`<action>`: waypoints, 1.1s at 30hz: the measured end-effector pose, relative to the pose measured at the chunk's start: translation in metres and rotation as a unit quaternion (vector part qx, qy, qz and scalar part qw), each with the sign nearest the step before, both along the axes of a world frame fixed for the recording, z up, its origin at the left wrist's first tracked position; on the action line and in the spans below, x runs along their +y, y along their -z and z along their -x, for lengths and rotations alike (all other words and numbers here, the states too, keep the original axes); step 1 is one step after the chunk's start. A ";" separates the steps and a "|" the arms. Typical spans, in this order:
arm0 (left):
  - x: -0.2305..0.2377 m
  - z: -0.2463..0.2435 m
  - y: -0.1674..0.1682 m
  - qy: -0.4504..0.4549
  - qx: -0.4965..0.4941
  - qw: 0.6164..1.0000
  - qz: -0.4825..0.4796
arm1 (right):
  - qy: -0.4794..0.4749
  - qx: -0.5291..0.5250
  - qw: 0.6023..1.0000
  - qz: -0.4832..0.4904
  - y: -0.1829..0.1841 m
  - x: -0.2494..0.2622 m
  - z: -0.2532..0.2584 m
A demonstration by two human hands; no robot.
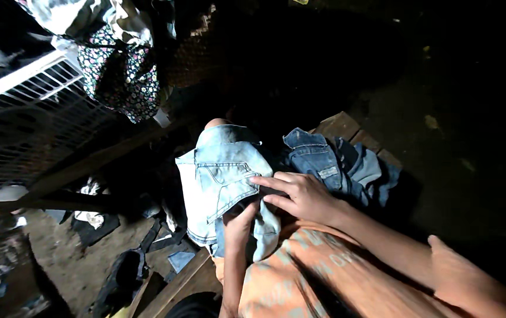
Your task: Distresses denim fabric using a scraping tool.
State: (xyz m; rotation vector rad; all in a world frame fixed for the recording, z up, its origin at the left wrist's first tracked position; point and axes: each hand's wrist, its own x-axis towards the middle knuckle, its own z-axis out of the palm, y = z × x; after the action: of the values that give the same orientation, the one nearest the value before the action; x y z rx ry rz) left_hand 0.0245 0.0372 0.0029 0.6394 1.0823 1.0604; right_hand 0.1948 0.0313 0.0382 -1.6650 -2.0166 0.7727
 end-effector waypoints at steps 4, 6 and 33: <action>0.002 -0.005 -0.001 -0.010 0.024 1.000 -0.001 | 0.018 0.062 0.998 0.007 0.008 0.005 0.002; 0.000 -0.002 0.004 0.024 0.048 0.998 -0.039 | 0.025 0.232 0.967 0.106 0.007 0.009 -0.005; 0.004 -0.005 -0.001 -0.009 -0.018 1.000 0.011 | -0.017 -0.017 1.000 -0.008 0.000 0.003 -0.018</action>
State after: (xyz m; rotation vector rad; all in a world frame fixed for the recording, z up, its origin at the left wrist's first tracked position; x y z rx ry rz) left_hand 0.0299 0.0413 0.0038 0.5924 1.0693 1.0691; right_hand 0.2127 0.0343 0.0379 -1.6506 -2.0736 0.7431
